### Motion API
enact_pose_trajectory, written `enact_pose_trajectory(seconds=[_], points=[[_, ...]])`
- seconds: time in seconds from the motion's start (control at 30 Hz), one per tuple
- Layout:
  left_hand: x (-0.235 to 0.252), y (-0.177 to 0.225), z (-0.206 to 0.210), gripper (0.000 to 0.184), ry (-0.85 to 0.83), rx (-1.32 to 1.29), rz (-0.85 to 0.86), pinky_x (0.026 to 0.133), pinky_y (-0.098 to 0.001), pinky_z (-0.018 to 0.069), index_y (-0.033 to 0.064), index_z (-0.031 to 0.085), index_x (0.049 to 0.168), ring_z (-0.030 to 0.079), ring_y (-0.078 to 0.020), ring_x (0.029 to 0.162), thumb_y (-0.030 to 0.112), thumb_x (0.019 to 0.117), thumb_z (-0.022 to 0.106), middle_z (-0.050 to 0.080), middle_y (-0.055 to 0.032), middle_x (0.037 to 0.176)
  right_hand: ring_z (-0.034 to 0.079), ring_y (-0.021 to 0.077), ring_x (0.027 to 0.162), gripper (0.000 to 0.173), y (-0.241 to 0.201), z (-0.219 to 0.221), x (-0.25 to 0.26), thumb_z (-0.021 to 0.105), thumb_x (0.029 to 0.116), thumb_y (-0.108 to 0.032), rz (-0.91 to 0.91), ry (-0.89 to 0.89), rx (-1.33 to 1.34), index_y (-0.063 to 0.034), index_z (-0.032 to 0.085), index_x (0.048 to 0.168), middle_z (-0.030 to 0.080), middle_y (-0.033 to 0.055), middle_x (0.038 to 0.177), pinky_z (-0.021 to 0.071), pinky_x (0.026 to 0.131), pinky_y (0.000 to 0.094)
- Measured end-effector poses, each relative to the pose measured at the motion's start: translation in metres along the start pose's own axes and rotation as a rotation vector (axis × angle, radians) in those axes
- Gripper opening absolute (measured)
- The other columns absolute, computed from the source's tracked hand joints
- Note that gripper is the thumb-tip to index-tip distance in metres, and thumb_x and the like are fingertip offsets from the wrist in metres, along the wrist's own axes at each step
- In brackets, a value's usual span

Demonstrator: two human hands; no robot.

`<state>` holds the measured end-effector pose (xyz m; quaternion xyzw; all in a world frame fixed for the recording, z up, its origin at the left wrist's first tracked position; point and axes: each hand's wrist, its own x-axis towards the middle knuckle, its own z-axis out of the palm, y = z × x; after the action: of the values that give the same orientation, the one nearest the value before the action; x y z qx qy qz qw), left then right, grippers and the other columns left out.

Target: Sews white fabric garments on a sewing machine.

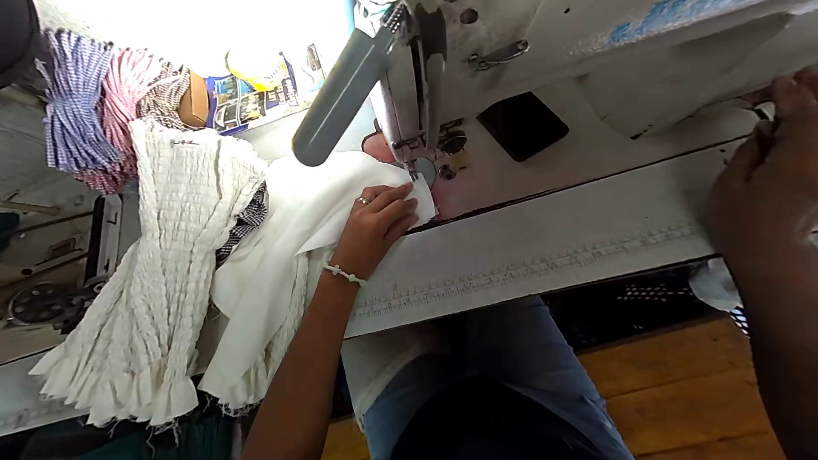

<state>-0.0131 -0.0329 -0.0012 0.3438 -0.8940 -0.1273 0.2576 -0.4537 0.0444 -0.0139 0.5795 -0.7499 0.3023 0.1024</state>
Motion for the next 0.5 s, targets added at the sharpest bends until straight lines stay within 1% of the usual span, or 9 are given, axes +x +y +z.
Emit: enact_pose_trajectory(seconds=[0.03, 0.07, 0.1, 0.13, 0.2, 0.27, 0.3, 0.43, 0.5], points=[[0.001, -0.001, 0.000, 0.020, 0.001, -0.001, 0.002, 0.103, -0.0419, 0.0482, 0.0056, 0.078, 0.109, 0.063, -0.0284, 0.122, 0.018, 0.0975, 0.067, 0.069, -0.0114, 0.131, 0.040, 0.0478, 0.145, 0.043, 0.000, 0.000, -0.001, 0.035, 0.1095, -0.010, 0.002, -0.016, -0.009, -0.0007, 0.046, 0.150, 0.045, 0.0270, 0.154, 0.0325, 0.118, 0.0595], [0.001, -0.001, 0.000, 0.020, 0.001, -0.001, 0.002, 0.103, -0.0420, 0.0482, 0.0055, 0.078, 0.108, 0.063, -0.0287, 0.121, 0.018, 0.0973, 0.067, 0.069, -0.0117, 0.130, 0.046, 0.0537, 0.137, 0.040, 0.000, 0.000, -0.002, 0.036, 0.1084, -0.008, 0.005, -0.038, -0.017, 0.0022, 0.050, 0.145, 0.049, 0.0313, 0.147, 0.0369, 0.111, 0.0655], [0.000, 0.000, 0.000, 0.020, -0.002, 0.005, 0.001, 0.102, -0.0423, 0.0482, 0.0054, 0.078, 0.109, 0.063, -0.0289, 0.121, 0.017, 0.0973, 0.067, 0.069, -0.0120, 0.130, 0.049, 0.0580, 0.129, 0.037, -0.001, 0.000, -0.002, 0.038, 0.1074, -0.007, 0.012, -0.064, -0.022, 0.0046, 0.053, 0.140, 0.052, 0.0346, 0.141, 0.0395, 0.103, 0.0696], [0.000, 0.001, -0.001, 0.020, -0.002, 0.012, 0.005, 0.102, -0.0426, 0.0483, 0.0050, 0.078, 0.109, 0.063, -0.0294, 0.121, 0.017, 0.0973, 0.067, 0.069, -0.0124, 0.130, 0.050, 0.0598, 0.126, 0.036, -0.002, 0.000, -0.001, 0.039, 0.1069, -0.006, 0.019, -0.078, -0.018, 0.0056, 0.055, 0.137, 0.053, 0.0358, 0.138, 0.0402, 0.100, 0.0714], [0.001, 0.001, 0.000, 0.020, 0.005, 0.018, 0.007, 0.101, -0.0423, 0.0485, 0.0051, 0.078, 0.108, 0.063, -0.0291, 0.120, 0.017, 0.0976, 0.067, 0.069, -0.0123, 0.130, 0.048, 0.0583, 0.130, 0.037, -0.001, 0.000, -0.001, 0.040, 0.1061, -0.006, 0.009, -0.053, -0.008, 0.0038, 0.053, 0.140, 0.051, 0.0341, 0.143, 0.0390, 0.103, 0.0706], [0.002, -0.001, -0.001, 0.020, 0.004, 0.013, 0.006, 0.101, -0.0424, 0.0484, 0.0051, 0.078, 0.107, 0.063, -0.0294, 0.120, 0.018, 0.0973, 0.067, 0.069, -0.0125, 0.130, 0.040, 0.0537, 0.142, 0.046, 0.000, -0.001, 0.000, 0.039, 0.1052, -0.005, -0.024, -0.015, -0.022, -0.0011, 0.045, 0.150, 0.043, 0.0300, 0.154, 0.0345, 0.113, 0.0664], [0.003, -0.001, -0.002, 0.020, 0.002, 0.010, 0.004, 0.101, -0.0427, 0.0482, 0.0049, 0.079, 0.107, 0.063, -0.0298, 0.120, 0.017, 0.0967, 0.067, 0.069, -0.0126, 0.130, 0.037, 0.0514, 0.145, 0.047, 0.002, 0.000, 0.000, 0.038, 0.1053, -0.005, -0.028, -0.007, -0.022, -0.0027, 0.043, 0.152, 0.040, 0.0283, 0.157, 0.0325, 0.116, 0.0640], [0.008, -0.003, -0.007, 0.018, -0.002, 0.010, -0.012, 0.103, -0.0443, 0.0469, 0.0037, 0.078, 0.105, 0.062, -0.0309, 0.120, 0.015, 0.0940, 0.070, 0.069, -0.0132, 0.130, 0.035, 0.0462, 0.148, 0.048, 0.003, 0.002, -0.002, 0.036, 0.1063, -0.005, -0.009, 0.000, -0.013, -0.0040, 0.042, 0.154, 0.040, 0.0254, 0.158, 0.0304, 0.120, 0.0593], [0.012, -0.010, -0.004, 0.020, 0.012, 0.013, -0.017, 0.104, -0.0440, 0.0469, 0.0038, 0.078, 0.106, 0.063, -0.0302, 0.121, 0.018, 0.0955, 0.069, 0.069, -0.0128, 0.130, 0.034, 0.0458, 0.149, 0.048, 0.003, 0.002, -0.002, 0.036, 0.1066, -0.006, -0.001, -0.002, -0.011, -0.0038, 0.041, 0.154, 0.040, 0.0256, 0.158, 0.0298, 0.120, 0.0589]])
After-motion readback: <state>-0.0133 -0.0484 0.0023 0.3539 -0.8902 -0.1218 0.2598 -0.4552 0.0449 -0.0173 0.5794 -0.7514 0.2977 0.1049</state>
